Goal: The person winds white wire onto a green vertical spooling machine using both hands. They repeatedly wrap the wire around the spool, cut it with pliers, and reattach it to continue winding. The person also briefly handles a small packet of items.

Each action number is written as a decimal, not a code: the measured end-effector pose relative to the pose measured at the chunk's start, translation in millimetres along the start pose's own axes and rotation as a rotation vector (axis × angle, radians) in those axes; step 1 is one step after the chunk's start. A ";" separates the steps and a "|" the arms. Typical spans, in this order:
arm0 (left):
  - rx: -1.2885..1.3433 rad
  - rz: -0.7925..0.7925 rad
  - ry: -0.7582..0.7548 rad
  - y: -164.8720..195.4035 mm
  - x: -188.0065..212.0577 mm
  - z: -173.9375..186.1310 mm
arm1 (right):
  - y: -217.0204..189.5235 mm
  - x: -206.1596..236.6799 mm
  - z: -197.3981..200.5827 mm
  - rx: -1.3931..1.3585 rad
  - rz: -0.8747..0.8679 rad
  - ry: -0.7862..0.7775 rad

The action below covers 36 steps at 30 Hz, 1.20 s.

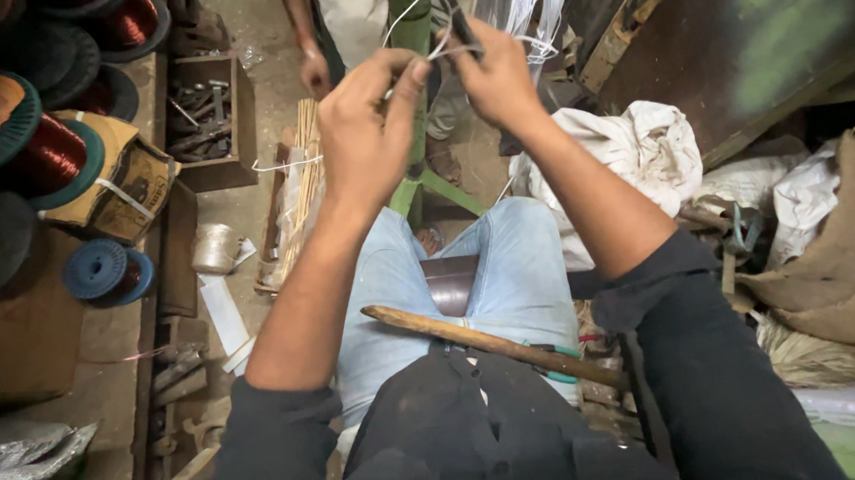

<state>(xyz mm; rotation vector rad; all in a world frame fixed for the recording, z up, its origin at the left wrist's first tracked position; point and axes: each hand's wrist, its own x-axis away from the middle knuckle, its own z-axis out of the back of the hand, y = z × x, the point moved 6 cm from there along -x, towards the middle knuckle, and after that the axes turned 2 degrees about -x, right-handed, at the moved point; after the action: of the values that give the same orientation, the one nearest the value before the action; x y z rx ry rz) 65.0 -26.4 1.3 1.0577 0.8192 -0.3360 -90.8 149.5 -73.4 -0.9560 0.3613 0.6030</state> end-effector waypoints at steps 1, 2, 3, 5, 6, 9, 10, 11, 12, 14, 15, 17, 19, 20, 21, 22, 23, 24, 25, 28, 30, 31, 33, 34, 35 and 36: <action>-0.026 0.034 -0.005 -1.3 4.5 5.2 | -4.8 14.4 -3.1 0.029 0.106 0.024; -0.071 0.071 -0.033 -4.2 11.2 12.3 | -5.8 32.7 -9.2 0.060 0.153 -0.094; -0.113 0.105 -0.054 -8.4 19.3 21.4 | -6.9 54.6 -11.6 0.095 0.205 -0.214; -0.189 0.150 -0.106 -21.9 36.5 43.7 | 1.0 121.7 -22.3 0.144 0.027 -0.629; -0.222 0.163 -0.150 -30.2 46.6 52.2 | -3.9 159.1 -27.9 0.090 0.023 -0.824; -0.252 0.283 -0.214 -60.4 81.7 66.2 | -12.7 269.4 -18.1 0.044 -0.271 -1.289; -0.265 0.324 -0.203 -68.4 93.3 66.2 | -18.7 289.5 -9.3 0.077 -0.291 -1.269; -0.279 0.369 -0.192 -74.2 105.1 63.5 | -24.3 305.0 -1.8 0.108 -0.313 -1.252; -0.294 0.416 -0.183 -78.0 116.2 59.4 | -32.2 310.7 4.6 0.068 -0.280 -1.186; -0.144 0.365 -0.212 -69.9 131.0 34.4 | -45.4 311.8 17.5 -0.004 -0.212 -1.044; -0.069 0.337 -0.226 -62.3 136.2 20.2 | -50.1 306.0 22.1 0.007 -0.143 -0.947; 0.088 0.404 -0.367 -48.1 147.0 -16.8 | -56.8 293.3 29.1 0.031 -0.013 -0.745; 0.181 0.250 -0.397 -17.4 150.1 -45.6 | -46.6 281.2 28.8 -0.226 -0.194 -0.468; 0.171 0.141 -0.411 -2.7 150.4 -55.1 | -39.0 278.3 27.1 -0.352 -0.279 -0.325; 0.158 0.033 -0.421 11.1 150.8 -63.0 | -32.5 277.8 21.5 -0.500 -0.339 -0.248; 0.141 -0.074 -0.429 22.0 150.1 -68.1 | -25.5 278.1 13.5 -0.650 -0.396 -0.172; 0.126 -0.071 -0.432 24.8 148.6 -71.7 | -18.0 279.7 5.9 -0.800 -0.455 -0.099; 0.110 -0.063 -0.437 25.9 146.7 -74.0 | -13.7 280.2 -1.2 -0.913 -0.447 -0.051; 0.094 -0.054 -0.442 25.7 144.2 -74.8 | -9.4 281.1 -7.5 -1.027 -0.442 -0.002; -0.043 -0.120 -0.574 24.2 134.7 -79.0 | 3.2 282.5 -16.1 -1.260 -0.406 0.080; -0.146 -0.261 -0.599 30.3 123.8 -79.0 | 13.1 283.6 -16.9 -1.334 -0.434 0.109; -0.194 -0.334 -0.613 33.7 116.5 -80.2 | 19.2 284.5 -16.8 -1.344 -0.474 0.122; -0.372 -0.384 -0.592 31.6 90.7 -80.8 | 27.5 285.6 -15.6 -1.349 -0.502 0.132; -0.460 -0.410 -0.582 29.7 75.2 -82.1 | 29.8 285.7 -15.0 -1.347 -0.487 0.132; -0.528 -0.392 -0.546 25.9 57.9 -80.6 | 31.4 286.0 -15.1 -1.346 -0.470 0.132; -0.596 -0.375 -0.510 20.4 38.8 -79.3 | 32.6 287.3 -18.3 -1.327 -0.486 0.092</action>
<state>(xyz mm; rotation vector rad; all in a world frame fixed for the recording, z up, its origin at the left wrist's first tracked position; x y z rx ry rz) 69.0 57.3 -33.1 0.2334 0.5899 -0.6038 112.6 239.5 -259.1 -2.2585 -0.2748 0.2905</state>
